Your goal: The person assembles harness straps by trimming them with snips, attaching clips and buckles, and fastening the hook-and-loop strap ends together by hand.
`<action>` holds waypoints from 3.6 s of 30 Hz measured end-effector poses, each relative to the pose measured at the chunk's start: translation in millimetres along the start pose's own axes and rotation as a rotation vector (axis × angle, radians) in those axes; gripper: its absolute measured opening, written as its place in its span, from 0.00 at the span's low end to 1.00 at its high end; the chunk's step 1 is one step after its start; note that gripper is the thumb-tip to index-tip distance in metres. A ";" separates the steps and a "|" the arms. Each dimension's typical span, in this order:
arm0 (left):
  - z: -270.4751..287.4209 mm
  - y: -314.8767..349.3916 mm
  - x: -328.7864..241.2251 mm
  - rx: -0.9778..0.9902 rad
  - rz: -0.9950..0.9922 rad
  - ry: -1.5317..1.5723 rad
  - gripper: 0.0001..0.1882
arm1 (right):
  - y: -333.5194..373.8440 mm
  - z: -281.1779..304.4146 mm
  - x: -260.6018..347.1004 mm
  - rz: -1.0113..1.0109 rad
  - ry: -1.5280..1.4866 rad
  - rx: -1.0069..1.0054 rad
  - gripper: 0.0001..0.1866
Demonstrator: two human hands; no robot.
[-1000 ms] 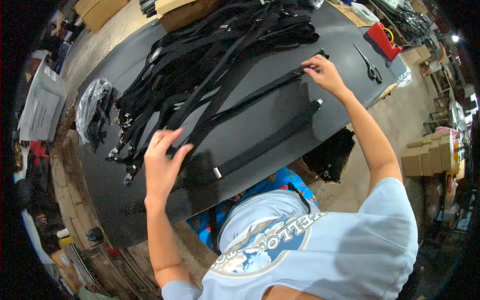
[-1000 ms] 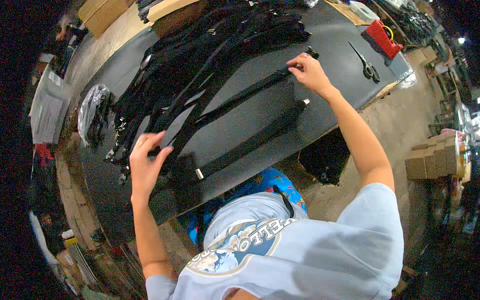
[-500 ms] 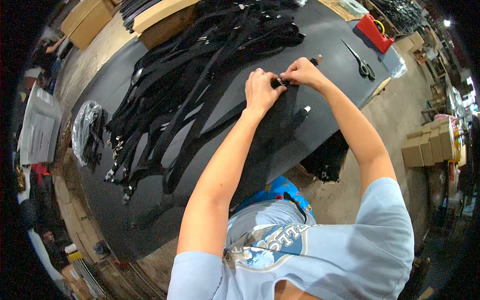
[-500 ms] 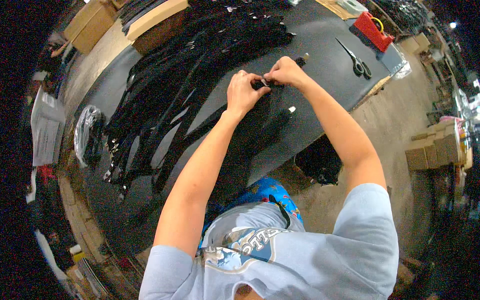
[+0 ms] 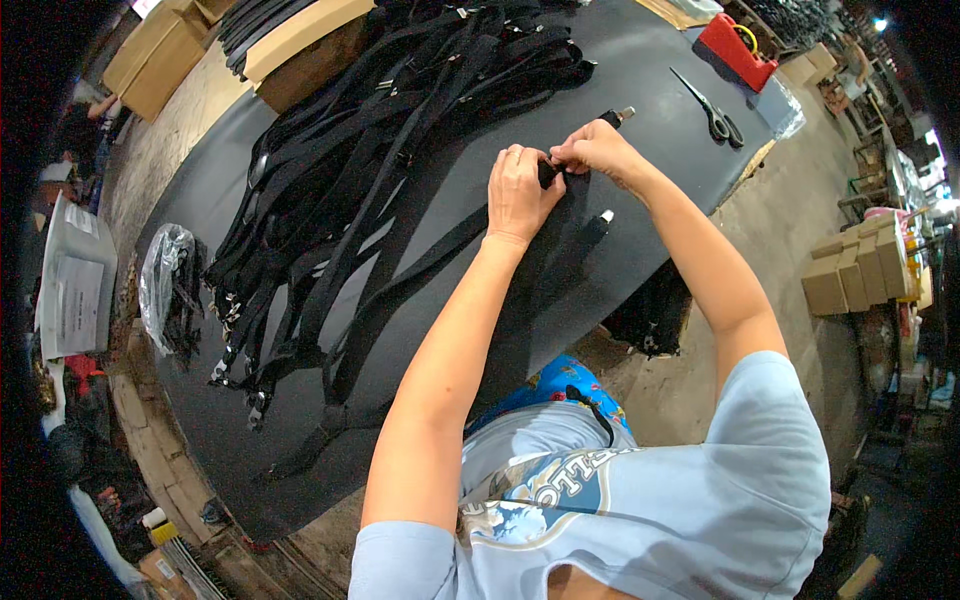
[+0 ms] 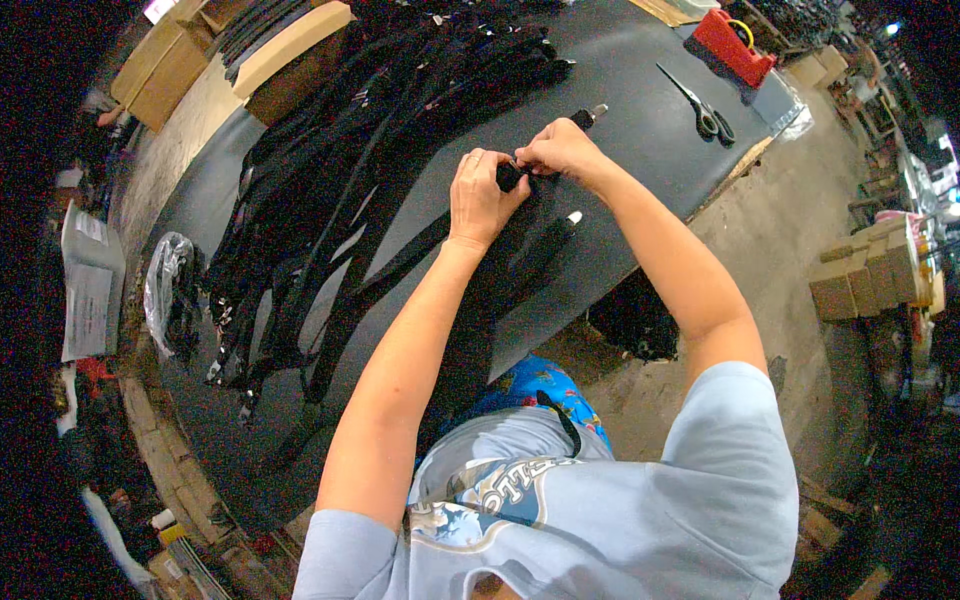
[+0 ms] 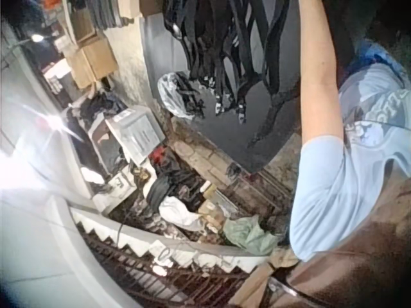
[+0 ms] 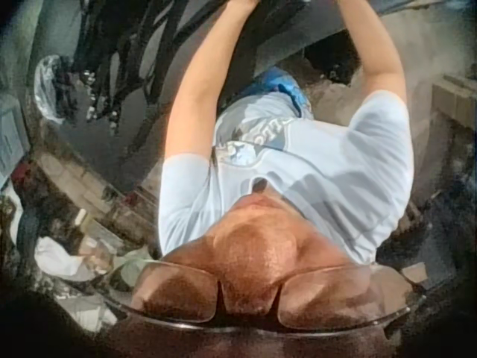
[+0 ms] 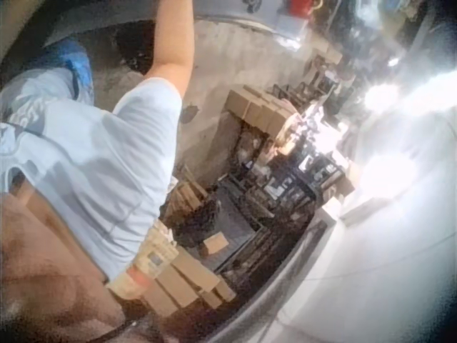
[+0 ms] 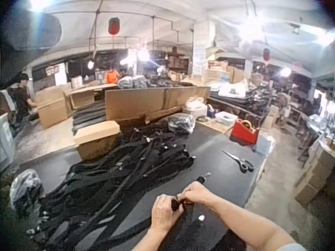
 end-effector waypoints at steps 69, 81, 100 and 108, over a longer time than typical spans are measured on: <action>174.7 115.3 53.7 0.348 0.874 0.813 0.14 | 17.6 18.3 -32.5 -0.288 -0.604 0.093 0.17; 181.8 103.3 34.7 0.396 0.676 0.590 0.14 | 143.5 -170.0 182.2 1.129 0.815 0.321 0.18; 198.9 137.7 43.4 0.370 0.856 0.657 0.15 | 144.5 -162.1 176.2 1.138 0.638 0.285 0.15; 207.4 137.1 38.0 0.292 0.789 0.683 0.15 | 145.5 -162.6 173.7 1.099 0.634 0.274 0.15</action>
Point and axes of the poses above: each hand's wrist, its own y-axis away from the middle knuckle, its own z-axis out of the back of the hand, x = y × z, the point moved 10 cm from there along -y, towards the middle knuckle, and after that the axes turned 9 degrees about y, right-handed, at the moved point
